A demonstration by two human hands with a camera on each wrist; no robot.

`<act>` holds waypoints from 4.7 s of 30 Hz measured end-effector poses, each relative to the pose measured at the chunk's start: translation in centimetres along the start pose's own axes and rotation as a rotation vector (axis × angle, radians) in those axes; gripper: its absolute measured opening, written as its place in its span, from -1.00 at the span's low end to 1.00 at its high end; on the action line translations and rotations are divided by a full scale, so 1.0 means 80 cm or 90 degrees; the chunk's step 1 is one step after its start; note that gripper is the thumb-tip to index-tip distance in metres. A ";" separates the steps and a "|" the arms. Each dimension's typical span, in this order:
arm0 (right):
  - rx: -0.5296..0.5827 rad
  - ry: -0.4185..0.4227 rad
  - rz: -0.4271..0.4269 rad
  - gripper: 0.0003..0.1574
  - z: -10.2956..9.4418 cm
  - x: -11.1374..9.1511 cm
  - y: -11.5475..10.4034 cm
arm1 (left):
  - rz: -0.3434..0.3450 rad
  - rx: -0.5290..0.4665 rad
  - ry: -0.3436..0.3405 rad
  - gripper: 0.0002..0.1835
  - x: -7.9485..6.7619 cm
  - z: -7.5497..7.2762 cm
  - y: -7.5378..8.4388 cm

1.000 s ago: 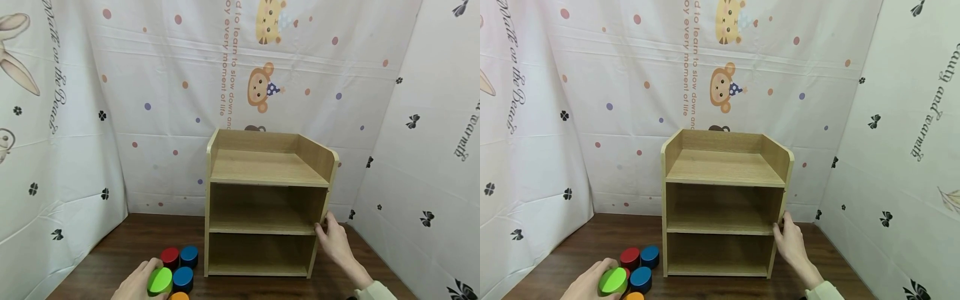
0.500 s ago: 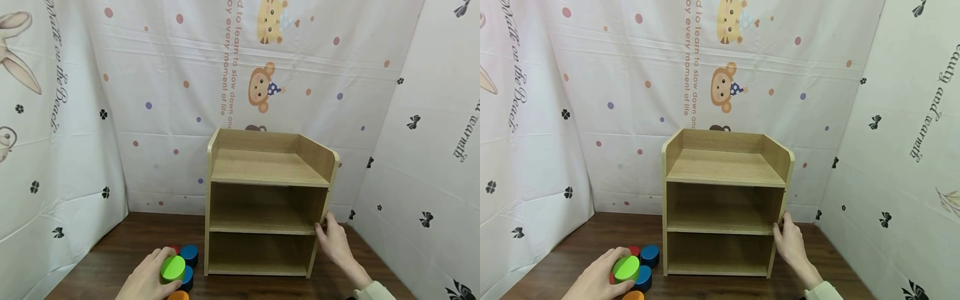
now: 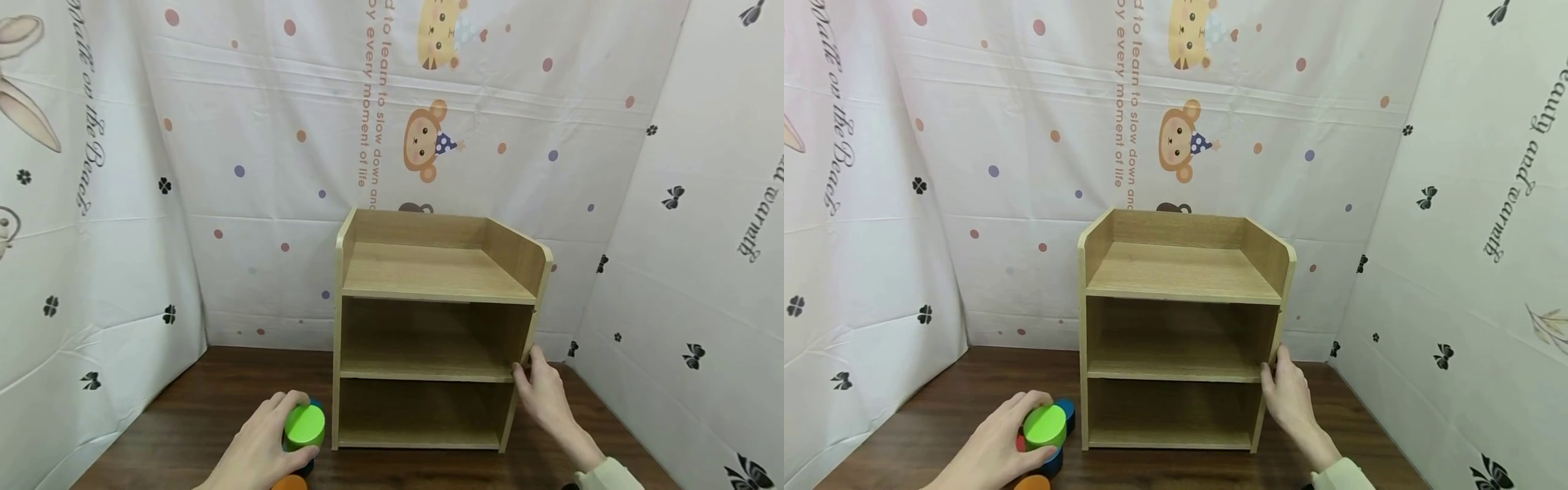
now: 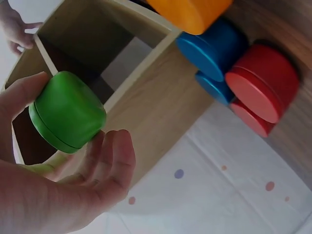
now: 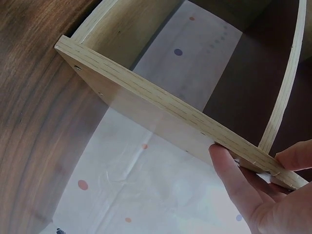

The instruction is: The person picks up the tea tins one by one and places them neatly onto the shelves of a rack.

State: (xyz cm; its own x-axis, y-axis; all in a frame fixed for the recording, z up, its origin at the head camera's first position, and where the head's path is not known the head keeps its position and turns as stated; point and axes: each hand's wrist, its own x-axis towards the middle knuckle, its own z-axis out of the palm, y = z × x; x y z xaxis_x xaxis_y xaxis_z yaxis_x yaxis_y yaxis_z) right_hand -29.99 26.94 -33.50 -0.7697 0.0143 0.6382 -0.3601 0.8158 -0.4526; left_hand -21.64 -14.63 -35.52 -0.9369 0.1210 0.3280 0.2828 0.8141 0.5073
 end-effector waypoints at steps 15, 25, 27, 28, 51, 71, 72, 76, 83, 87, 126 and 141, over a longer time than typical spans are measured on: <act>-0.007 0.000 -0.007 -0.81 0.001 0.001 0.001 | 0.068 -0.010 0.094 -0.47 0.013 -0.003 0.047; -0.012 0.004 -0.005 -0.81 0.004 0.000 0.003 | 0.112 -0.002 0.122 -0.48 0.031 -0.018 0.078; -0.013 0.003 -0.005 -0.81 0.003 0.000 0.003 | 0.119 -0.005 0.125 -0.47 0.034 -0.022 0.084; -0.013 0.002 -0.004 -0.81 0.003 -0.001 0.003 | 0.122 -0.008 0.125 -0.47 0.036 -0.025 0.088; -0.019 0.002 0.002 -0.79 0.003 0.000 0.003 | 0.237 -0.038 0.101 -0.50 0.088 -0.075 0.164; -0.014 0.008 -0.009 -0.82 0.004 -0.001 0.003 | 0.229 -0.021 0.071 -0.49 0.156 -0.110 0.212; -0.014 0.008 -0.009 -0.83 0.004 -0.001 0.003 | 0.223 -0.018 0.070 -0.49 0.160 -0.111 0.213; -0.016 0.008 -0.007 -0.84 0.003 -0.001 0.004 | 0.198 0.001 0.060 -0.48 0.172 -0.112 0.219; -0.018 0.014 -0.016 -0.82 0.005 0.000 0.004 | 0.171 0.028 0.055 -0.48 0.187 -0.109 0.221; -0.019 0.011 -0.013 -0.82 0.005 0.000 0.004 | 0.156 0.036 0.052 -0.48 0.196 -0.108 0.222; -0.028 0.010 0.006 -0.85 0.008 -0.002 0.001 | 0.081 0.110 -0.009 -0.65 0.227 -0.092 0.217; -0.033 0.009 0.016 -0.86 0.009 -0.001 0.000 | 0.083 0.102 0.004 -0.52 0.221 -0.096 0.215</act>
State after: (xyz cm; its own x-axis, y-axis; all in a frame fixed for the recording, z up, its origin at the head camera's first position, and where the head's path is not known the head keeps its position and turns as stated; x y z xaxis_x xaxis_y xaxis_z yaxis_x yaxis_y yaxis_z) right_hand -30.32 26.56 -33.99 -0.7709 0.0429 0.6356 -0.3126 0.8438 -0.4361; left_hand -31.76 -2.86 -14.85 -0.8926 0.2285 0.3885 0.3652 0.8720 0.3261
